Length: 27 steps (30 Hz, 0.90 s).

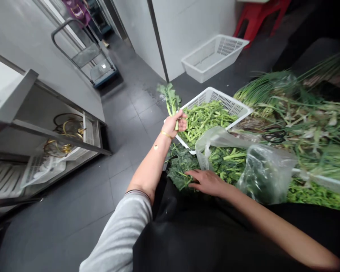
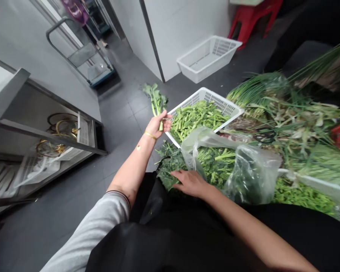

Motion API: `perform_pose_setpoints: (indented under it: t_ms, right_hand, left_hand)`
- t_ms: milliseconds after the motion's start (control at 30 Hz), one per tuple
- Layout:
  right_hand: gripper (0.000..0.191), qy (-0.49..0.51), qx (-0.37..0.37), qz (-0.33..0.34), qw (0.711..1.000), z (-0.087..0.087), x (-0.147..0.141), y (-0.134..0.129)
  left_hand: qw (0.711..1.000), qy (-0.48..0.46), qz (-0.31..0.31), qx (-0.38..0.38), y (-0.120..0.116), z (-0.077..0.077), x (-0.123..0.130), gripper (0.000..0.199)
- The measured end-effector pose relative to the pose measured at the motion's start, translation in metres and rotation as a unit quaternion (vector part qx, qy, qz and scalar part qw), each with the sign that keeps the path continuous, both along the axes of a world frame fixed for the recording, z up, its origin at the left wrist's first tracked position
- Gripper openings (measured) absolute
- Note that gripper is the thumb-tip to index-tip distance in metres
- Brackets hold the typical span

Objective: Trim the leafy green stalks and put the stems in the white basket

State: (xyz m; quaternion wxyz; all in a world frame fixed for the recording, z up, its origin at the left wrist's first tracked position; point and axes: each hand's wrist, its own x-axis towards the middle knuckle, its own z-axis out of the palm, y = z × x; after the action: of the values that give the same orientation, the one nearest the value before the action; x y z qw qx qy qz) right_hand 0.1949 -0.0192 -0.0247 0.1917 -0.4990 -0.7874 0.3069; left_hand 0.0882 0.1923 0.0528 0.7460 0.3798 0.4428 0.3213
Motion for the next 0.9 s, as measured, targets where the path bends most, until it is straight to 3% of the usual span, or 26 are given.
perform_pose_setpoints:
  t_ms: [67,167,233,300,400,467,533,600,700,800,900]
  right_hand:
    - [0.043,0.114,-0.097,-0.047,0.988,0.015,0.013,0.009]
    - [0.049,0.311,-0.180,-0.142,0.922,0.036,0.024,0.028]
    - [0.044,0.349,-0.176,-0.177,0.903,0.046,0.019,0.036]
    - [0.041,0.321,-0.126,-0.176,0.922,0.054,0.001,0.031]
    - [0.038,0.307,-0.048,-0.088,0.946,0.065,-0.034,-0.001]
    - [0.036,0.302,-0.034,-0.049,0.951,0.069,-0.048,-0.021]
    - [0.038,0.256,-0.036,-0.101,0.961,0.070,-0.053,-0.025]
    - [0.038,0.206,-0.045,-0.170,0.963,0.070,-0.051,-0.013]
    - [0.033,0.188,-0.071,-0.174,0.964,0.070,-0.049,0.012]
    - [0.027,0.192,-0.092,-0.199,0.956,0.066,-0.059,0.015]
    - [0.026,0.214,-0.052,-0.235,0.947,0.056,-0.075,-0.007]
  left_hand:
    - [0.995,-0.042,-0.089,0.000,-0.031,-0.002,-0.006,0.055]
    - [0.982,-0.059,-0.166,-0.064,-0.105,-0.017,-0.026,0.072]
    - [0.985,-0.045,-0.145,-0.085,-0.147,-0.030,-0.037,0.070]
    - [0.996,-0.016,-0.049,-0.067,-0.171,-0.040,-0.044,0.062]
    - [0.987,0.061,0.150,0.002,-0.178,-0.049,-0.059,0.053]
    - [0.973,0.105,0.200,0.050,-0.180,-0.049,-0.072,0.049]
    - [0.970,0.132,0.174,0.104,-0.191,-0.045,-0.083,0.045]
    - [0.965,0.143,0.146,0.166,-0.207,-0.039,-0.090,0.041]
    - [0.954,0.131,0.156,0.221,-0.228,-0.035,-0.092,0.034]
    - [0.970,0.053,0.158,0.175,-0.232,-0.038,-0.088,0.035]
    - [0.981,-0.046,0.186,0.036,-0.223,-0.046,-0.083,0.040]
